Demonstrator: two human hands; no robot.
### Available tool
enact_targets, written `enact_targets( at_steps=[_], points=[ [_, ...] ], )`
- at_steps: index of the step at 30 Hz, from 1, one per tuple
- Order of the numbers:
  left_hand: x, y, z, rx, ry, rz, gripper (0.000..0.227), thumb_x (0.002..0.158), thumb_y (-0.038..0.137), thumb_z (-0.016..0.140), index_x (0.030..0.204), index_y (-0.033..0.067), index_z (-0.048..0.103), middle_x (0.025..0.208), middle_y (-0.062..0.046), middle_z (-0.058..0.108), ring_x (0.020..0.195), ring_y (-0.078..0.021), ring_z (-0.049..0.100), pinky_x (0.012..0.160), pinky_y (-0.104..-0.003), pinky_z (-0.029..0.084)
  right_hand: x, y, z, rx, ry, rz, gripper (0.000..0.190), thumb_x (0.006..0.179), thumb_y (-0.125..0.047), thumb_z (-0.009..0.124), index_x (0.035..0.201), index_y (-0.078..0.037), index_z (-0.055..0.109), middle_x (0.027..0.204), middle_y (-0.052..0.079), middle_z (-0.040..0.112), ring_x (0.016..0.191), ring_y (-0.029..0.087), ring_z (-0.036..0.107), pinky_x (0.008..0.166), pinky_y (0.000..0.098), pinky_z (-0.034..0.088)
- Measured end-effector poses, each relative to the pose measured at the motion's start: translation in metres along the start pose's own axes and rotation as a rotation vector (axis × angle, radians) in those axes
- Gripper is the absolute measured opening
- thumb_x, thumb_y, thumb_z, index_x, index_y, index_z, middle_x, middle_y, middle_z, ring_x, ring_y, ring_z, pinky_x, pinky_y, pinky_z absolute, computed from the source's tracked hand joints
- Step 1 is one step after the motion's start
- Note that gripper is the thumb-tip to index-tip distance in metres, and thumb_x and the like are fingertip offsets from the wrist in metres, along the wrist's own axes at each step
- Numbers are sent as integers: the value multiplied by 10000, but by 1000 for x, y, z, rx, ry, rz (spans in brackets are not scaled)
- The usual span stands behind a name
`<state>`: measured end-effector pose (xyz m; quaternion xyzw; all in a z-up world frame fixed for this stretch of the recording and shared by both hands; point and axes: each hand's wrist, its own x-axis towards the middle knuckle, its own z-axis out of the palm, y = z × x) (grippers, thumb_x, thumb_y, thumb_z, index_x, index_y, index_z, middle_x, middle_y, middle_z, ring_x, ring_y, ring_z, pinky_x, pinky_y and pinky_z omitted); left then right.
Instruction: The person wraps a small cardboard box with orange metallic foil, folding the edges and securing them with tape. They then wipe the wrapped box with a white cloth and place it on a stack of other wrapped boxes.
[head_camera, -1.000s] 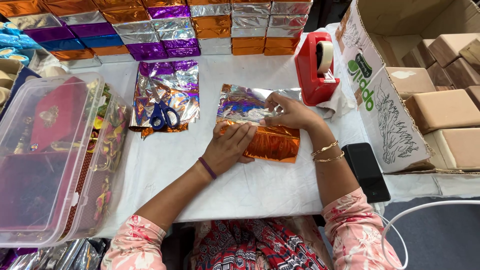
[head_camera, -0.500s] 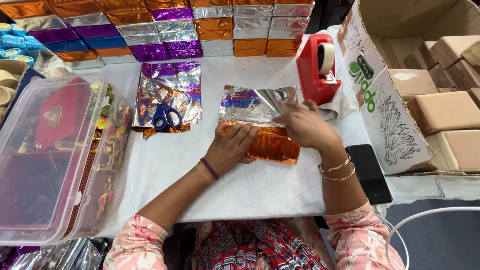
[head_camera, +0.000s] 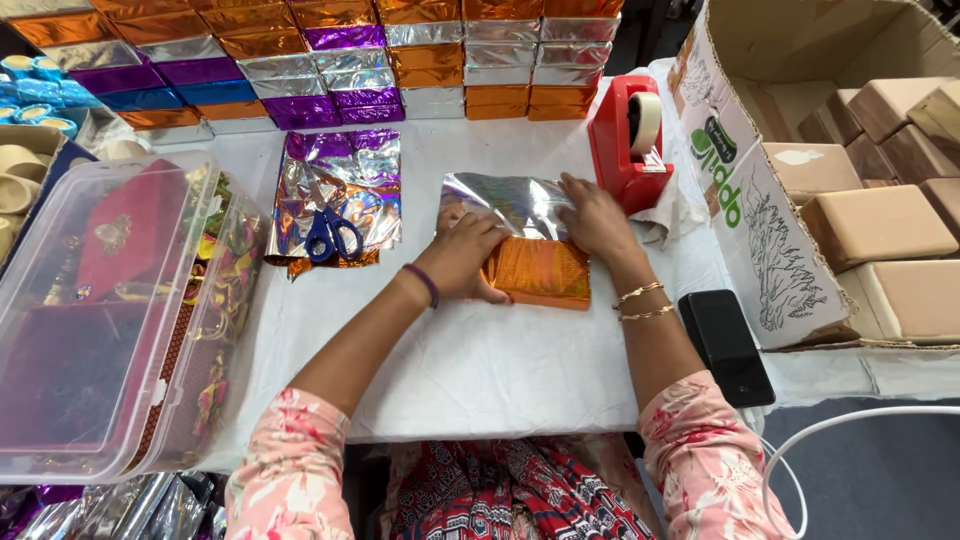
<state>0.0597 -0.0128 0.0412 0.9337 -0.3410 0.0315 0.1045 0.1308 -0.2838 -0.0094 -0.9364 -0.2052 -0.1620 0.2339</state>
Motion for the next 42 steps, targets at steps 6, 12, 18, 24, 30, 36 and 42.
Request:
enact_targets(
  at_steps=[6, 12, 18, 24, 30, 36, 42],
  points=[
    [6, -9, 4, 26, -151, -18, 1187, 554, 810, 794, 1472, 131, 474, 1356, -74, 577, 1370, -262, 433, 1179, -612, 128, 8, -14, -13, 142, -33, 302, 639, 738, -204, 861, 1321, -66, 638, 1103, 214, 710, 1019, 367, 692, 890, 432, 548],
    [41, -78, 17, -182, 422, -31, 969, 789, 551, 778, 1580, 144, 393, 1560, -201, 463, 1456, -332, 332, 1124, -573, 134, 3, -19, -50, 344, -40, 69, 231, 764, -29, 776, 993, -13, 760, 930, 140, 743, 856, 235, 738, 772, 345, 575],
    [35, -55, -29, -230, 212, -16, 446, 775, 299, 836, 1170, 169, 675, 1162, -97, 680, 1198, -276, 542, 1104, -484, 249, -8, -60, -102, 429, -275, -69, 168, 747, 10, 775, 907, -5, 724, 872, 76, 755, 828, 174, 725, 763, 332, 570],
    [-24, -26, -17, -134, 187, 141, 59, 850, 116, 750, 891, 131, 711, 965, -25, 732, 924, -245, 676, 971, -400, 489, -21, -76, -114, 352, -435, -123, 136, 716, 11, 758, 847, -1, 722, 822, 69, 751, 761, 178, 712, 729, 311, 583],
    [-57, -8, 11, -119, 341, 178, 267, 885, 214, 748, 1100, 67, 690, 1140, -90, 733, 1108, -275, 675, 1029, -420, 495, -32, -93, -117, 213, -614, 35, 113, 743, 2, 737, 855, -13, 743, 835, 64, 771, 766, 174, 734, 725, 323, 597],
    [-59, 15, 11, 116, 300, 161, 522, 809, 351, 773, 1247, 80, 691, 1170, -82, 685, 1155, -241, 625, 1139, -490, 340, -35, -65, -115, 413, -346, -249, 597, 610, 33, 818, 1176, -15, 631, 1057, 111, 715, 921, 213, 683, 770, 347, 571],
    [-61, 16, 21, 187, 307, 109, 470, 848, 334, 773, 1250, 105, 693, 1183, -52, 682, 1172, -211, 618, 1214, -480, 287, -32, -61, -106, 278, -364, 140, 501, 784, 13, 779, 1254, -79, 630, 824, 97, 726, 819, 207, 726, 774, 359, 557]
  ],
)
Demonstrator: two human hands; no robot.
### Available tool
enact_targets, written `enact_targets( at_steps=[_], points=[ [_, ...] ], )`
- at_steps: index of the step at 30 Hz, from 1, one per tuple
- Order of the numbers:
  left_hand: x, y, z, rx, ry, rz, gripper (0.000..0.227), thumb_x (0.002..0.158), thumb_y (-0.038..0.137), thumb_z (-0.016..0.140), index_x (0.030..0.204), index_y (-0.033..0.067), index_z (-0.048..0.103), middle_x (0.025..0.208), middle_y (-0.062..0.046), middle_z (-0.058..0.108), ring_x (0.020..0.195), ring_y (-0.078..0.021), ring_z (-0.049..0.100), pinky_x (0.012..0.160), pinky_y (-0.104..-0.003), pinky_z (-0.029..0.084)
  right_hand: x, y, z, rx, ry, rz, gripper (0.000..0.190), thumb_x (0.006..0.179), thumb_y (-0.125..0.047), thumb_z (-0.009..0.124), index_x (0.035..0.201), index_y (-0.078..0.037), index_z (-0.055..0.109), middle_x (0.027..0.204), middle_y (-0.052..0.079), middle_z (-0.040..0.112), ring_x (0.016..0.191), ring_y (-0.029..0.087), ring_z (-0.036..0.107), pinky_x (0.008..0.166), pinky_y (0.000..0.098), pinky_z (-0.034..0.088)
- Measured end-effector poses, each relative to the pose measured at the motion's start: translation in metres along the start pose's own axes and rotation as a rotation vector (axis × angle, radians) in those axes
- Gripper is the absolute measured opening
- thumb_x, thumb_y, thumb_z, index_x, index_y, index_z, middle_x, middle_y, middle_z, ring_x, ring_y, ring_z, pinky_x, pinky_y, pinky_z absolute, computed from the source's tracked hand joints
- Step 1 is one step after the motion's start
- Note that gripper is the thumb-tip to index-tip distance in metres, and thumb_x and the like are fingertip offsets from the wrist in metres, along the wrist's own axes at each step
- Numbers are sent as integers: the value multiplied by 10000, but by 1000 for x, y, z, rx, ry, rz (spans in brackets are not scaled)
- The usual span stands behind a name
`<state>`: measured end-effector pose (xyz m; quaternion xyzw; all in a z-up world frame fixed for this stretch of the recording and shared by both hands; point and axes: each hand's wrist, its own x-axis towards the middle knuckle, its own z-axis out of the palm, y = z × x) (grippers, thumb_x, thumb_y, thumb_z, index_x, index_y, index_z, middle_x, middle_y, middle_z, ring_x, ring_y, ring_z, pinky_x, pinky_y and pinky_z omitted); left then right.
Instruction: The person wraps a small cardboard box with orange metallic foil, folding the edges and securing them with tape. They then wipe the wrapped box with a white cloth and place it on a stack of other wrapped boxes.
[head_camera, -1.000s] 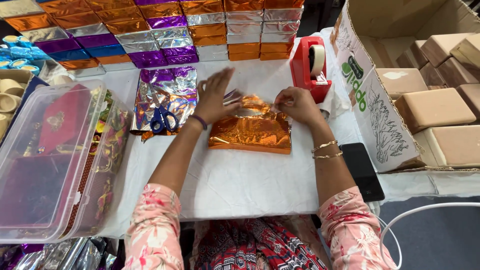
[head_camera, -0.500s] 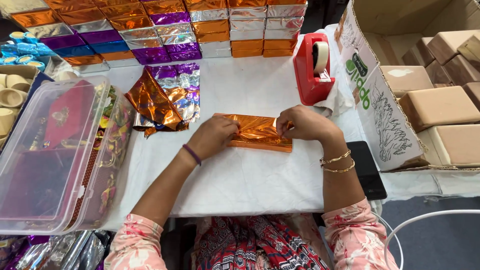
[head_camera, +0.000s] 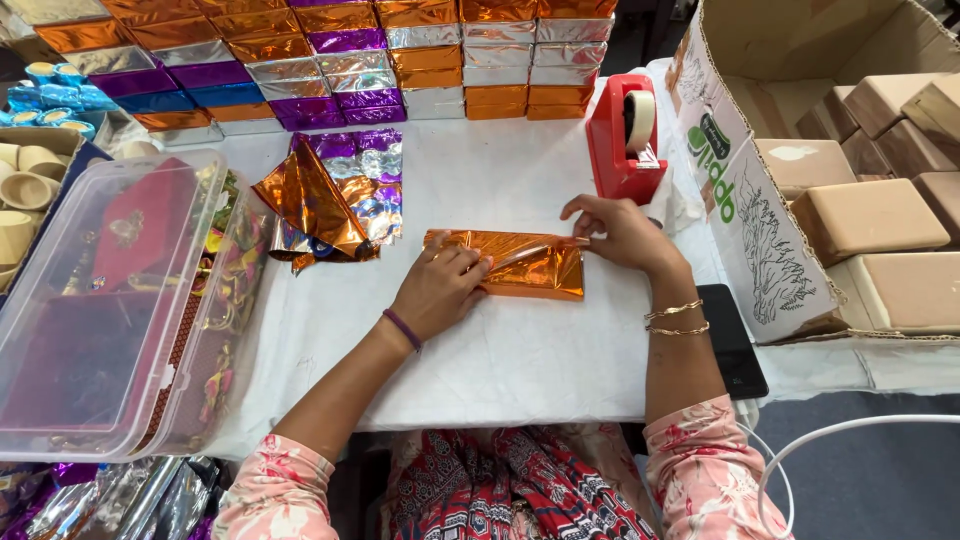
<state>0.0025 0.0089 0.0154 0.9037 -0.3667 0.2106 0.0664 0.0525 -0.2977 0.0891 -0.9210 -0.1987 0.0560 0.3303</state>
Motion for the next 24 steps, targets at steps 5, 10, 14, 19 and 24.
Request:
enact_targets(
  at_steps=[5, 10, 14, 19, 24],
  points=[
    [9, 0, 0, 39, -10, -69, 482, 826, 321, 779, 1242, 92, 694, 1160, -67, 680, 1159, -222, 616, 1206, -498, 280, 4, 36, -1, 35, 168, -39, 253, 801, 81, 676, 1019, -35, 734, 901, 74, 774, 867, 174, 776, 807, 315, 615],
    [19, -21, 22, 74, 38, -118, 458, 829, 239, 752, 1250, 66, 697, 1174, -82, 678, 1180, -234, 617, 1203, -477, 304, 2, -13, 3, -229, 399, -77, 252, 826, -62, 816, 1069, -58, 754, 1085, 74, 767, 1013, 216, 711, 936, 377, 567],
    [25, -35, 35, 14, 136, -75, 385, 846, 141, 713, 1222, 56, 709, 1251, -85, 692, 1204, -238, 632, 1183, -442, 361, 19, -27, 44, -465, 437, -548, 734, 607, -300, 834, 1293, -67, 716, 1343, 88, 681, 1256, 233, 573, 1065, 465, 386],
    [25, -33, 34, -3, 151, -85, 366, 855, 161, 720, 1200, 42, 712, 1217, -94, 710, 1158, -237, 646, 1162, -456, 388, 36, -4, 71, -482, 187, -381, 392, 794, -247, 807, 1165, -134, 754, 1212, -1, 722, 1195, 196, 614, 1103, 420, 386],
    [33, -28, -9, -92, 146, -247, 473, 860, 400, 746, 1181, 55, 705, 1146, -116, 720, 1109, -274, 645, 1126, -485, 382, 40, 4, 75, -459, 306, -449, 222, 875, -212, 764, 1081, -133, 786, 1137, -10, 752, 1038, 187, 669, 1021, 357, 459]
  ],
)
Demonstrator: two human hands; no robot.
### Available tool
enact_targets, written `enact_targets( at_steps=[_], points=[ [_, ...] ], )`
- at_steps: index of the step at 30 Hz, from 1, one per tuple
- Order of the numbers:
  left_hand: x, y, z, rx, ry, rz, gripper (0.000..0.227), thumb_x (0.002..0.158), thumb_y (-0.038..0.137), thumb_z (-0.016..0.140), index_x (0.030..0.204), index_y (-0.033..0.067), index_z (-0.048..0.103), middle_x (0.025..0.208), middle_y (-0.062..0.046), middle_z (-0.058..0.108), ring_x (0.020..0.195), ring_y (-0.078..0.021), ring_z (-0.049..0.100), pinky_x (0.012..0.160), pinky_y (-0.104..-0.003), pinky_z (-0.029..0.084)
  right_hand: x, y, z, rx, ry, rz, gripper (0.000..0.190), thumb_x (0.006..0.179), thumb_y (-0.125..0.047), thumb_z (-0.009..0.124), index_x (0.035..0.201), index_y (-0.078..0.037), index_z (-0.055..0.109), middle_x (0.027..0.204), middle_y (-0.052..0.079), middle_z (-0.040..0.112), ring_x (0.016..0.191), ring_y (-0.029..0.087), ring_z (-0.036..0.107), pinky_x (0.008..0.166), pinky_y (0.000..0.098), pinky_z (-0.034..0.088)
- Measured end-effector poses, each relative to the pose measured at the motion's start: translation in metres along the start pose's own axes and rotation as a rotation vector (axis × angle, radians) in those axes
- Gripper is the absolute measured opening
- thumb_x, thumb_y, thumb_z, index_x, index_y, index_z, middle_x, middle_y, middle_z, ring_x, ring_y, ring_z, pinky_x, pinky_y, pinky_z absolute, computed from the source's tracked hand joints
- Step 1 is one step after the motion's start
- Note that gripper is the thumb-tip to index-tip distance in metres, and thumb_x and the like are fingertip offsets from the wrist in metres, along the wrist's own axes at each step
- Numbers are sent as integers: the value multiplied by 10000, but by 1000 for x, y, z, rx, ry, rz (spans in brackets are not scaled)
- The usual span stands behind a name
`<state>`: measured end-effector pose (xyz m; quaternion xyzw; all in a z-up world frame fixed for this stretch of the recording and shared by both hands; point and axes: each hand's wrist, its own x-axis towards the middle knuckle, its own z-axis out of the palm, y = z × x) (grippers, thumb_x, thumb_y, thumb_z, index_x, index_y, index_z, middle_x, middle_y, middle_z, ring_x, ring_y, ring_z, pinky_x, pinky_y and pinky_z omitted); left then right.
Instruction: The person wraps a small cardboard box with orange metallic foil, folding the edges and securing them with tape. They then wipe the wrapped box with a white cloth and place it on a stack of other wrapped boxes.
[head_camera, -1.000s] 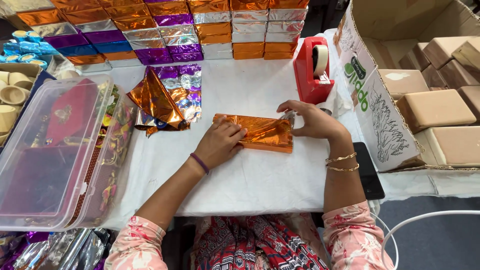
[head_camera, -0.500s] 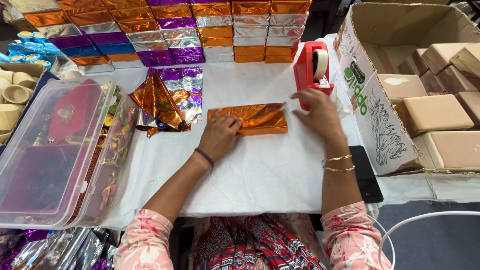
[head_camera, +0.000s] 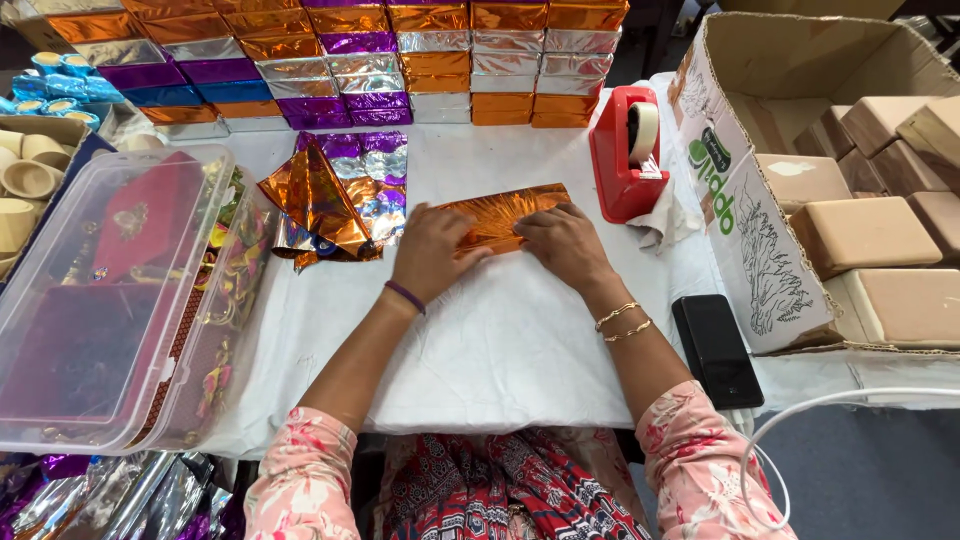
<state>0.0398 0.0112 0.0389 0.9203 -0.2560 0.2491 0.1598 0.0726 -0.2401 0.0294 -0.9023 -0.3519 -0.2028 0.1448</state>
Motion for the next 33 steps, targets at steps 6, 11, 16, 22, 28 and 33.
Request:
enact_targets(
  at_steps=[6, 11, 16, 22, 28, 33],
  points=[
    [1, -43, -9, -164, 194, -226, 587, 1007, 472, 707, 1386, 31, 625, 1302, -167, 681, 1211, -322, 616, 1101, -456, 425, -1, -1, 5, -22, 62, -12, 222, 867, -228, 770, 1074, -151, 790, 1103, -21, 750, 995, 171, 675, 1013, 373, 464],
    [8, -13, 7, -85, 79, -41, 590, 870, 452, 740, 1285, 43, 650, 1276, -154, 680, 1185, -327, 617, 1055, -448, 440, 0, -7, 3, -23, 77, -7, 207, 867, -218, 770, 1061, -148, 790, 1056, -22, 743, 971, 172, 670, 1003, 374, 471],
    [17, 7, 43, 37, -46, 119, 369, 830, 275, 729, 1132, 63, 705, 1192, -103, 697, 1140, -273, 637, 1016, -447, 478, -2, -6, 8, -52, 117, -18, 227, 862, -197, 765, 1077, -129, 789, 1014, -6, 730, 970, 187, 664, 982, 375, 473],
    [13, 10, 53, 91, -25, 92, 176, 876, 80, 642, 1032, 67, 722, 1025, -57, 677, 1052, -241, 631, 921, -384, 541, -3, -4, 7, -46, 167, -5, 225, 858, -215, 772, 1068, -134, 787, 1019, -8, 734, 970, 182, 670, 976, 380, 475],
    [10, 10, 58, 56, 62, 116, 191, 881, 67, 633, 1050, 44, 718, 1013, -60, 666, 1030, -246, 629, 859, -373, 553, -8, 20, -23, 122, 305, 268, 206, 795, -280, 856, 843, -93, 784, 867, 60, 733, 762, 214, 684, 743, 367, 527],
    [8, 10, 62, 45, 33, 101, 232, 874, 43, 621, 1084, 37, 719, 1054, -59, 676, 1043, -245, 630, 916, -378, 534, -33, 89, -48, -1, 657, 667, 106, 999, -173, 741, 971, -83, 788, 893, 115, 734, 737, 226, 705, 705, 356, 561]
  ],
)
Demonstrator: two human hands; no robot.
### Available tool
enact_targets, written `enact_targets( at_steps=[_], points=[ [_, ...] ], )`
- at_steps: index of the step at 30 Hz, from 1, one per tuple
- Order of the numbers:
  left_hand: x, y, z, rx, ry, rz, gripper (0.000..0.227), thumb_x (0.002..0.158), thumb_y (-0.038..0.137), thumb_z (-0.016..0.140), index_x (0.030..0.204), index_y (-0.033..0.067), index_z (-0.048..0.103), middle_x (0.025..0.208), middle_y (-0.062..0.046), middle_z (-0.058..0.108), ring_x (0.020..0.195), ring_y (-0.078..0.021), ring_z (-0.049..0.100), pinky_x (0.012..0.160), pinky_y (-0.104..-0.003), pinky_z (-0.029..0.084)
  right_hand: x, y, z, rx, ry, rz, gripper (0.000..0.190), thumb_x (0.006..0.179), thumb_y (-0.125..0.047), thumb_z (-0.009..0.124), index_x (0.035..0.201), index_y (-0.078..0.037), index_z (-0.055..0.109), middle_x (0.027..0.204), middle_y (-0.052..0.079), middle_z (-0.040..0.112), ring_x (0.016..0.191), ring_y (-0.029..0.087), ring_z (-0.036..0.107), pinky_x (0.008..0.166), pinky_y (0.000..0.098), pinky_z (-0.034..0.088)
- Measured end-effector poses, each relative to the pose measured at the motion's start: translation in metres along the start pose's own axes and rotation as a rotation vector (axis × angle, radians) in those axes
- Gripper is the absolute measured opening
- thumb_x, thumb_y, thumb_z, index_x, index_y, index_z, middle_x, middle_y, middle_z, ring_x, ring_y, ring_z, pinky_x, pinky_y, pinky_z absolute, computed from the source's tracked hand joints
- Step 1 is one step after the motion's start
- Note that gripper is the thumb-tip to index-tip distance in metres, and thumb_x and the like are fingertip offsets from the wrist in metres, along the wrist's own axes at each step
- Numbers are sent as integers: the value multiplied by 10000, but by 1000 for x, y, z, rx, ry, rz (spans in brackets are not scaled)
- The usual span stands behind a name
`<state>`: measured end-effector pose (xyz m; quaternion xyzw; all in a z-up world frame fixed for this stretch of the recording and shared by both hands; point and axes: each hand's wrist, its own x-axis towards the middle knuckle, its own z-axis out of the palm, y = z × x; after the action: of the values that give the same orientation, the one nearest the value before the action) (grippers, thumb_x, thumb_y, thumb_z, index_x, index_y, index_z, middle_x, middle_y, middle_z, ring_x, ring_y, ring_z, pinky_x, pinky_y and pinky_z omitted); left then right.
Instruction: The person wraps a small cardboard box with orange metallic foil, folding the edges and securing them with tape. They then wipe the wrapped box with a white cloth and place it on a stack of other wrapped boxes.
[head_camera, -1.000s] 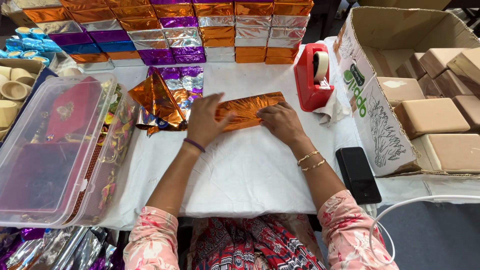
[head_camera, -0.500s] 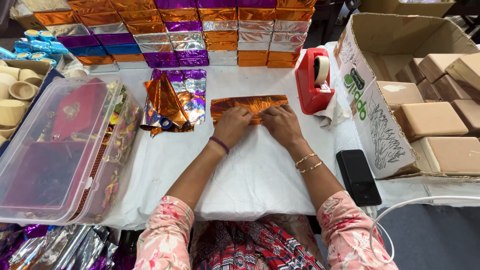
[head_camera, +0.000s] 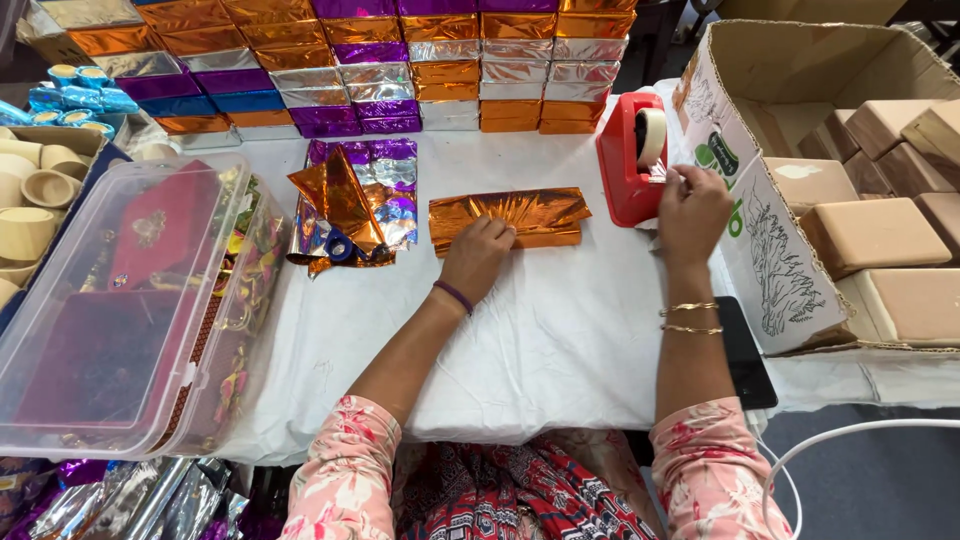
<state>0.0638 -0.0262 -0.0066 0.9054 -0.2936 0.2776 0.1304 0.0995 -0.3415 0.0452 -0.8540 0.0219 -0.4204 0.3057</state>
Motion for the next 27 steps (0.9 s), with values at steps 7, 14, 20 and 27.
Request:
enact_targets(
  at_steps=[7, 14, 20, 27],
  points=[
    [3, 2, 3, 147, -22, -19, 215, 884, 53, 611, 1057, 95, 731, 1060, -44, 691, 1077, -229, 631, 1157, -521, 333, 39, 18, -1, -55, -234, 310, 214, 944, -249, 765, 1054, -70, 807, 877, 165, 759, 778, 276, 719, 784, 410, 559],
    [5, 2, 1, 125, -18, -29, 214, 888, 42, 605, 1050, 107, 731, 1032, -35, 688, 1087, -221, 633, 1205, -510, 287, 59, 51, 15, 193, -486, 505, 170, 924, -182, 775, 956, -15, 773, 834, 92, 736, 690, 159, 662, 657, 326, 537],
    [3, 1, 4, 94, -27, -44, 220, 887, 26, 603, 1047, 103, 733, 1017, -39, 683, 1065, -229, 631, 1220, -520, 270, 46, 50, 7, 665, -490, 655, 115, 1018, -145, 678, 949, -54, 677, 821, 8, 700, 679, 60, 668, 607, 206, 554],
    [4, 2, 2, 106, 2, -30, 234, 873, 34, 608, 1060, 98, 733, 997, -44, 674, 1059, -231, 632, 1212, -531, 274, 35, 34, -7, 837, -418, 595, 24, 977, -64, 719, 987, -61, 697, 848, 7, 724, 681, 55, 676, 637, 188, 568]
  ],
)
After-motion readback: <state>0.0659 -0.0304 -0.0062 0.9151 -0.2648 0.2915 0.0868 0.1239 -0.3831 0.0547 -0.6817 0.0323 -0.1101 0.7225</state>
